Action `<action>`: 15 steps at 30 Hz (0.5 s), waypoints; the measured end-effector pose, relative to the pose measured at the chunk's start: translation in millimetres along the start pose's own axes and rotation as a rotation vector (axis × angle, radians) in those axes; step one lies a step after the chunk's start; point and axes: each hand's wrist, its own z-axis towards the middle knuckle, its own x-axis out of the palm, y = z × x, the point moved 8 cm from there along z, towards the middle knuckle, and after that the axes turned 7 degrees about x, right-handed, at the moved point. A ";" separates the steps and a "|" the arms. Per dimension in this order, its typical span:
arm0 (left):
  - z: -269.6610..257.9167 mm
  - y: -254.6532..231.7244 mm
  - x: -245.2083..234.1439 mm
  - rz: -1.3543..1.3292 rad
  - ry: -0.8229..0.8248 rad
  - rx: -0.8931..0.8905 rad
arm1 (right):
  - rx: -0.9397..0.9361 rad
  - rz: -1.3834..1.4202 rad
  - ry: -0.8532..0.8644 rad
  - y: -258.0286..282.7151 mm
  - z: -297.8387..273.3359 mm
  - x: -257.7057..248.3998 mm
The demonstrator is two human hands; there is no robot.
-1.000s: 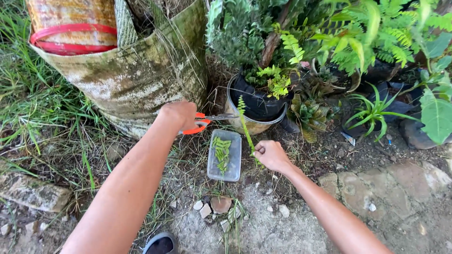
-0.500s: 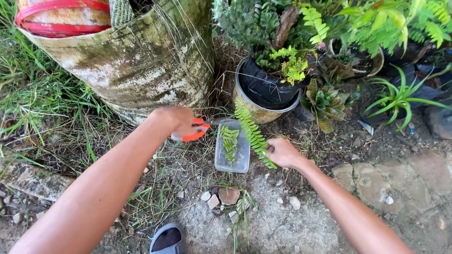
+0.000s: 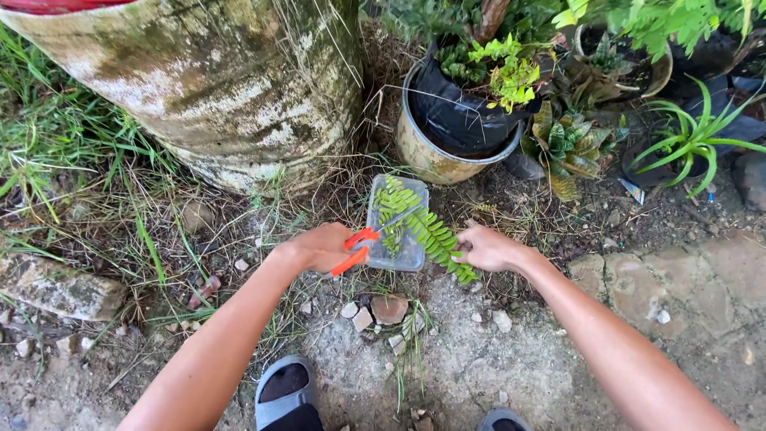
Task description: Prune various potted plants in an outdoor garden using garden shears and collect the trimmings.
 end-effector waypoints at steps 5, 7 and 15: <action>10.7 9.1 15.1 -0.088 -0.018 -0.049 | 0.055 0.032 0.153 16.3 -19.0 5.3; 11.6 11.2 17.2 -0.119 -0.009 -0.094 | 0.236 0.083 0.255 23.5 -36.9 4.2; 12.2 12.4 14.3 0.083 -0.010 -0.093 | 0.257 0.155 0.238 22.3 -32.5 1.0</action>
